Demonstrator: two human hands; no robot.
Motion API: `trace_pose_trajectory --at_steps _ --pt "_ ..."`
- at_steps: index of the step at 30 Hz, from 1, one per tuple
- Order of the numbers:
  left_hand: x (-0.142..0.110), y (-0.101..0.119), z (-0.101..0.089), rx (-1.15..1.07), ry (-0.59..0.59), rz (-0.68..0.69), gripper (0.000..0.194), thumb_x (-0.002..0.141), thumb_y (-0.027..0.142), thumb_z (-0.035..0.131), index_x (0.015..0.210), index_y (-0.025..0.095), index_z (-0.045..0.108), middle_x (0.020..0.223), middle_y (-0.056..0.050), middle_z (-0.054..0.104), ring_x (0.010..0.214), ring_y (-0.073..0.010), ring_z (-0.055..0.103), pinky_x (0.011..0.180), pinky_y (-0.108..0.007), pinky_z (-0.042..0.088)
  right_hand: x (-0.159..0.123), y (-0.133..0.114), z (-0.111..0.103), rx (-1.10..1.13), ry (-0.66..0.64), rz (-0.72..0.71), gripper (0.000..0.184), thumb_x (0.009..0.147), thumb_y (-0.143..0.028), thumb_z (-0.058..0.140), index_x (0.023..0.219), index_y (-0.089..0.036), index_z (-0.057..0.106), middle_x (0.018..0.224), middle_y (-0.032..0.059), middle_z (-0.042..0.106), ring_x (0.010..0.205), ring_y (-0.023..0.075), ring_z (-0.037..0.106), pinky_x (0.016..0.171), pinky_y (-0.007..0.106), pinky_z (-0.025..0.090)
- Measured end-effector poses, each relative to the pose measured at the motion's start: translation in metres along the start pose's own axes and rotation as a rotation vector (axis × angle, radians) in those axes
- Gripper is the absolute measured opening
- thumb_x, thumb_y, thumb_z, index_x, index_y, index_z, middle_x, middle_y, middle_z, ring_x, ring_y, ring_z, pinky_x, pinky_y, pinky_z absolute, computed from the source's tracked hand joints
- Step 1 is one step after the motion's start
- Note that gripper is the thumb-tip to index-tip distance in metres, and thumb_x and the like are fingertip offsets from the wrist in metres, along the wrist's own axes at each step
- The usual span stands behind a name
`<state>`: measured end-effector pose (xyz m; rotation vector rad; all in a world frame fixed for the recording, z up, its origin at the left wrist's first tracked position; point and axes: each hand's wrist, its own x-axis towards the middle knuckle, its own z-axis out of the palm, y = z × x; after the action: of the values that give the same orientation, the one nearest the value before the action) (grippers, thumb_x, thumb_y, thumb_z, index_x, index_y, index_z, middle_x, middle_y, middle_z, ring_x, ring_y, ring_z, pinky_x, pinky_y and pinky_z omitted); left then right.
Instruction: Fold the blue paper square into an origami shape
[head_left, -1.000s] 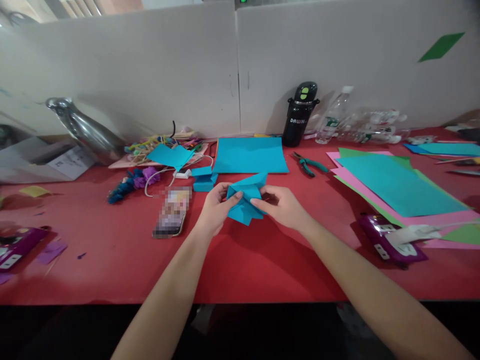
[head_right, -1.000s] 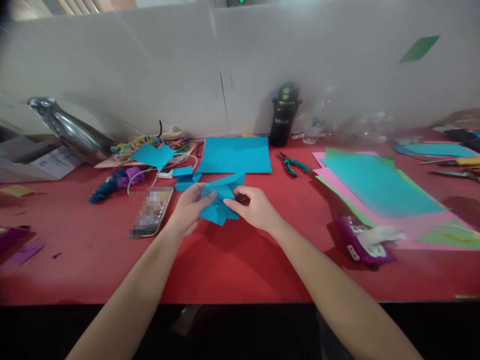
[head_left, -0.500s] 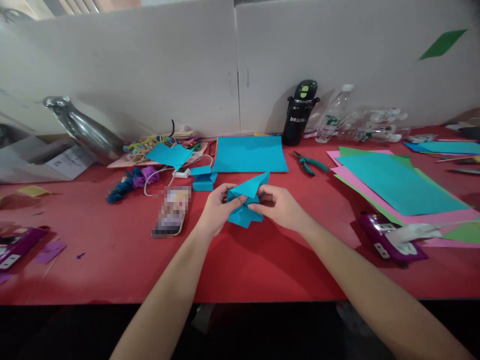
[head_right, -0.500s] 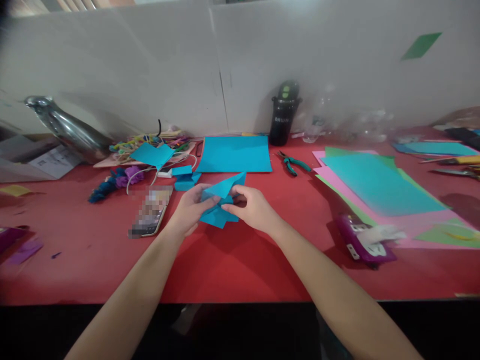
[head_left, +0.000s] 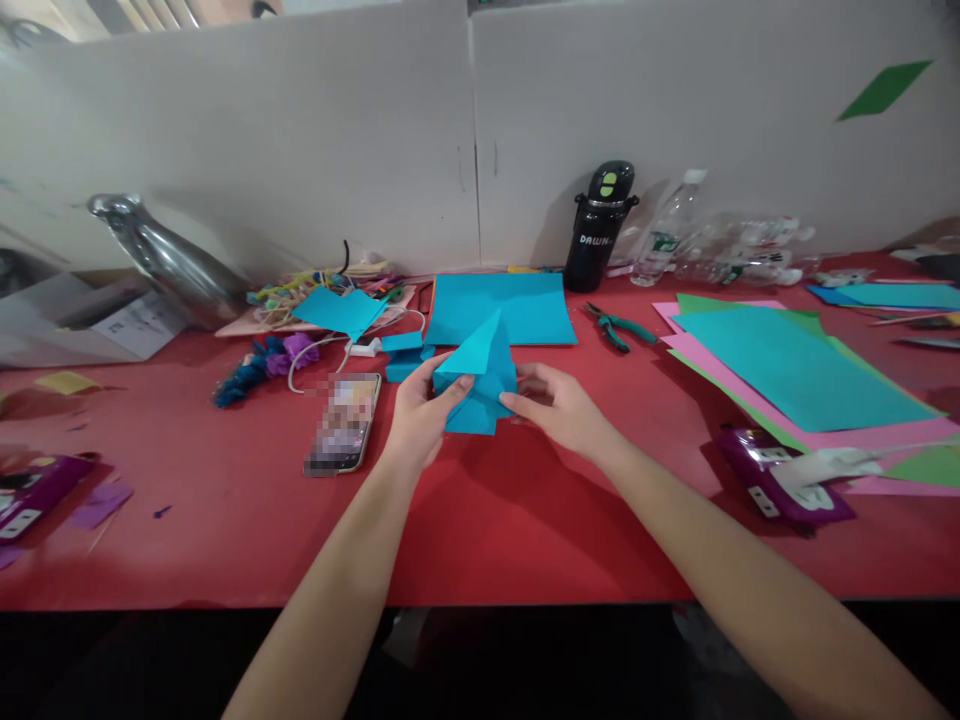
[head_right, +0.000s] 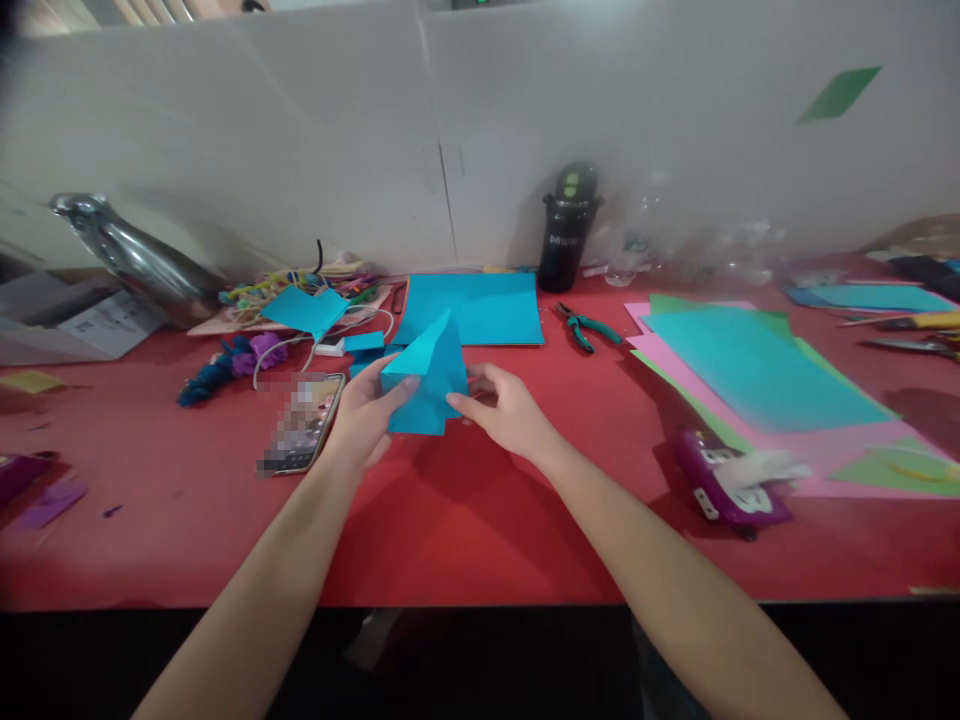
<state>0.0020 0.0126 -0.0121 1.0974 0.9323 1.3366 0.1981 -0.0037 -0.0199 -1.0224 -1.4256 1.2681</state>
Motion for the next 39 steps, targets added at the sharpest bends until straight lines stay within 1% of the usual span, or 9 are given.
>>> trace_pose_trajectory --at_steps 3,6,11,13,18,21,27,31,39 --pt "0.000 0.001 0.000 -0.029 -0.020 0.000 0.049 0.071 0.036 0.085 0.115 0.019 0.070 0.102 -0.008 0.074 0.089 -0.0226 0.070 0.076 -0.033 0.058 0.001 0.002 -0.001 0.011 0.074 -0.001 0.043 0.077 -0.045 0.078 0.110 -0.024 0.059 0.091 0.0048 0.070 0.076 0.0214 0.071 0.068 0.040 0.061" --pt "0.000 0.001 0.000 -0.028 -0.039 0.020 0.046 0.073 0.037 0.084 0.113 0.019 0.072 0.105 -0.009 0.075 0.093 -0.0235 0.070 0.079 -0.034 0.058 0.002 0.002 -0.003 -0.054 0.160 -0.086 0.042 0.077 -0.043 0.078 0.106 -0.024 0.054 0.087 0.0030 0.069 0.078 0.0209 0.069 0.071 0.039 0.060" --pt "-0.001 0.001 -0.001 0.075 -0.064 0.058 0.043 0.076 0.039 0.081 0.113 0.018 0.073 0.105 -0.009 0.076 0.094 -0.0246 0.071 0.081 -0.035 0.058 -0.002 -0.005 -0.005 -0.417 0.237 -0.375 0.029 0.081 -0.039 0.075 0.103 -0.025 0.062 0.119 0.0092 0.064 0.117 0.0272 0.060 0.096 0.046 0.052" --pt "-0.002 0.001 -0.001 0.151 -0.087 0.070 0.041 0.078 0.039 0.080 0.111 0.018 0.073 0.104 -0.009 0.076 0.093 -0.0244 0.071 0.080 -0.034 0.058 -0.005 -0.010 -0.006 -0.492 0.238 -0.446 0.030 0.082 -0.039 0.075 0.106 -0.026 0.065 0.123 0.0093 0.062 0.122 0.0283 0.056 0.100 0.047 0.049" --pt "-0.007 0.003 0.003 0.221 -0.203 0.047 0.042 0.078 0.038 0.080 0.114 0.018 0.071 0.106 -0.009 0.077 0.095 -0.0254 0.071 0.078 -0.034 0.058 -0.009 -0.017 -0.003 -0.257 0.017 -0.292 0.033 0.086 -0.044 0.070 0.111 -0.024 0.065 0.105 0.0065 0.070 0.094 0.0235 0.066 0.082 0.041 0.056" --pt "-0.009 0.005 0.006 0.242 -0.267 0.017 0.038 0.078 0.039 0.079 0.109 0.017 0.072 0.101 -0.008 0.077 0.091 -0.0245 0.072 0.076 -0.033 0.058 -0.009 -0.018 0.000 -0.075 -0.074 -0.178 0.031 0.084 -0.047 0.072 0.102 -0.023 0.063 0.102 0.0059 0.070 0.093 0.0235 0.066 0.080 0.040 0.057" --pt "-0.013 0.008 0.013 0.139 -0.348 -0.075 0.037 0.078 0.042 0.079 0.106 0.019 0.076 0.099 -0.008 0.076 0.089 -0.0264 0.072 0.080 -0.039 0.058 -0.005 -0.016 0.006 0.208 -0.018 -0.050 0.046 0.073 -0.045 0.081 0.101 -0.027 0.049 0.097 0.0028 0.069 0.094 0.0228 0.068 0.084 0.042 0.059" --pt "-0.015 0.008 0.016 0.047 -0.358 -0.108 0.037 0.078 0.041 0.079 0.107 0.019 0.077 0.105 -0.011 0.075 0.093 -0.0291 0.072 0.080 -0.039 0.057 -0.004 -0.015 0.010 0.214 0.027 -0.028 0.051 0.070 -0.045 0.083 0.100 -0.028 0.046 0.094 0.0015 0.069 0.093 0.0229 0.069 0.085 0.043 0.059" --pt "-0.014 0.005 0.015 -0.095 -0.337 -0.228 0.033 0.086 0.042 0.072 0.108 0.018 0.075 0.099 -0.011 0.075 0.090 -0.0244 0.070 0.076 -0.034 0.056 -0.005 -0.011 0.011 0.189 0.040 -0.062 0.057 0.076 -0.045 0.079 0.119 -0.029 0.045 0.107 0.0043 0.070 0.098 0.0240 0.069 0.086 0.044 0.061"
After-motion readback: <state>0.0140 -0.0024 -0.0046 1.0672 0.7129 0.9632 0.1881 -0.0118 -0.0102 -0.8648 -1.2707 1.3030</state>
